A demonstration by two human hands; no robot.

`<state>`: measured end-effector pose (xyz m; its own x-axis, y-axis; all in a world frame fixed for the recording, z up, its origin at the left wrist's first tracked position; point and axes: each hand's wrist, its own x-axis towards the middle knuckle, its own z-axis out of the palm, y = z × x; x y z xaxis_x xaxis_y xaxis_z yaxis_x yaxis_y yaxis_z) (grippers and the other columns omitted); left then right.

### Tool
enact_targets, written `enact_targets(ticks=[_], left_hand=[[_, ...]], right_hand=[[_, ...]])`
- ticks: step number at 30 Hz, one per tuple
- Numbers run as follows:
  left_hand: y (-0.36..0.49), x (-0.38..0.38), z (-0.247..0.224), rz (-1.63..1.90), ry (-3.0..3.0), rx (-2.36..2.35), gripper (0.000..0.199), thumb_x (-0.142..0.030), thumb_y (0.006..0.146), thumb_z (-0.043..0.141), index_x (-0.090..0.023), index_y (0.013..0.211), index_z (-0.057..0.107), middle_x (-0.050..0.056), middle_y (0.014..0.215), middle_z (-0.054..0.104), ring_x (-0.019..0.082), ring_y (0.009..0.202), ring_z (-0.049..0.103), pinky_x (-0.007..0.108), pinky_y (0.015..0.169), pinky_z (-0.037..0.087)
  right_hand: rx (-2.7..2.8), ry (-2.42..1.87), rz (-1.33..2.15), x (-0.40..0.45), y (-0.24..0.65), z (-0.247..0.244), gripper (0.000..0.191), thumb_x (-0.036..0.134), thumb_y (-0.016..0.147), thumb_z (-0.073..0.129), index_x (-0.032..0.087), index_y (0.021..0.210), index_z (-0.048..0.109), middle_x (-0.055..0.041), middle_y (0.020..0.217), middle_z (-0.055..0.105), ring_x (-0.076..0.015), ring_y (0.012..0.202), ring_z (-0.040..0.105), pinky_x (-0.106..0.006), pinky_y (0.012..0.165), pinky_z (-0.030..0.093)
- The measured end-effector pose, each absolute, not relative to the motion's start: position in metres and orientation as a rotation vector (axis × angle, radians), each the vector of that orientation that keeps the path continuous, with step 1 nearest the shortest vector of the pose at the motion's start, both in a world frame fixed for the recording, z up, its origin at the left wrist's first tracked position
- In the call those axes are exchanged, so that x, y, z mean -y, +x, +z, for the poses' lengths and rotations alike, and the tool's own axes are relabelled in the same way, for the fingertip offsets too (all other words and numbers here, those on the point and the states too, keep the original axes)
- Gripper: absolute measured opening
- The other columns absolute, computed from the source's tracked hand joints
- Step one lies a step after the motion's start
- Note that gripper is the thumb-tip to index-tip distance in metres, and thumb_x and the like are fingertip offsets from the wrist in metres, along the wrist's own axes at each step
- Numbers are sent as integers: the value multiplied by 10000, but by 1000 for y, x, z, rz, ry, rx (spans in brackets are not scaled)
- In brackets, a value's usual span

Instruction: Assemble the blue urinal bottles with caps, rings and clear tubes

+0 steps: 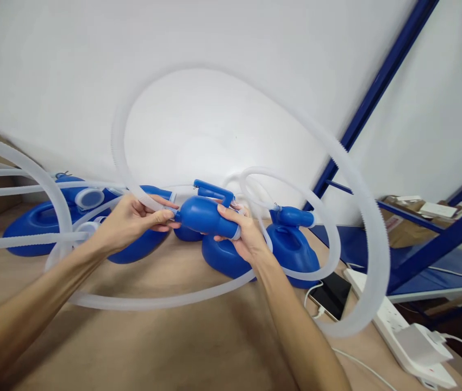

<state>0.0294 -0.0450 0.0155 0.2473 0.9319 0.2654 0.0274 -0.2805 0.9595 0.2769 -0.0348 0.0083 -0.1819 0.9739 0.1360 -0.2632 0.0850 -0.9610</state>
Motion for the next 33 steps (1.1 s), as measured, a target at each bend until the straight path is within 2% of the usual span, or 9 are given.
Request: enact_targets(ticks=[5,9,14,18,21,24,26,29,33], left_hand=[[33,38,7,1173,1634,-831,570,-669,773,809,-129,948,766,109,845,806,273,789,801,310,622,659],[27,38,7,1212,1714,-821,514,-632,866,742,-139,1008,756,120,904,812,283,883,794,293,632,637],[24,37,7,1302,1757,-897,598,-517,860,779,-173,1328,635,127,1101,791,289,1006,760,349,756,642],[20,38,6,1812,1984,-1270,629,-390,863,761,-202,1416,527,165,1290,694,318,1145,706,460,874,629],[16,39,6,1756,2791,-1140,423,-339,890,743,-255,1296,659,142,1411,638,357,1360,574,617,1189,401],[15,36,4,1230,3195,-870,330,-419,971,670,-250,1251,716,116,1226,728,333,1248,639,659,1272,209],[16,32,1,1146,3154,-921,357,-471,1002,616,-212,1218,733,111,1024,742,300,1048,682,613,1214,336],[18,30,-2,1157,3106,-1034,414,-522,1035,514,-185,1058,754,105,828,683,278,826,639,473,911,528],[19,36,-1,1123,3231,-1098,500,-504,1081,360,-168,942,705,112,792,668,253,703,605,363,649,430]], right_hand=[[1441,-797,1115,42,292,15,460,427,642,944,214,1003,755,-35,877,720,-199,704,678,-323,564,608],[1488,-758,1082,47,292,17,424,418,634,955,235,952,743,-15,837,687,-210,719,669,-342,586,598],[1407,-790,1125,40,291,17,497,480,685,915,215,1075,756,-64,1006,772,-272,936,732,-385,799,608],[1288,-889,1202,31,296,14,574,476,677,918,214,1158,748,-68,1028,781,-260,876,742,-338,665,613],[1292,-940,1269,29,300,15,571,460,680,916,200,1164,762,-86,1044,777,-248,830,735,-308,573,603],[1337,-939,1297,32,302,18,551,463,692,901,186,1152,780,-101,1074,766,-209,747,713,-265,483,565],[1380,-926,1316,34,303,21,574,473,679,899,174,1155,785,-109,1072,761,-182,677,689,-244,432,529],[1430,-893,1361,37,304,24,630,489,668,890,172,1200,773,-124,1099,756,-192,677,697,-242,411,508],[1488,-876,1328,40,305,24,644,494,675,885,181,1225,768,-129,1136,758,-195,691,689,-257,437,513]])
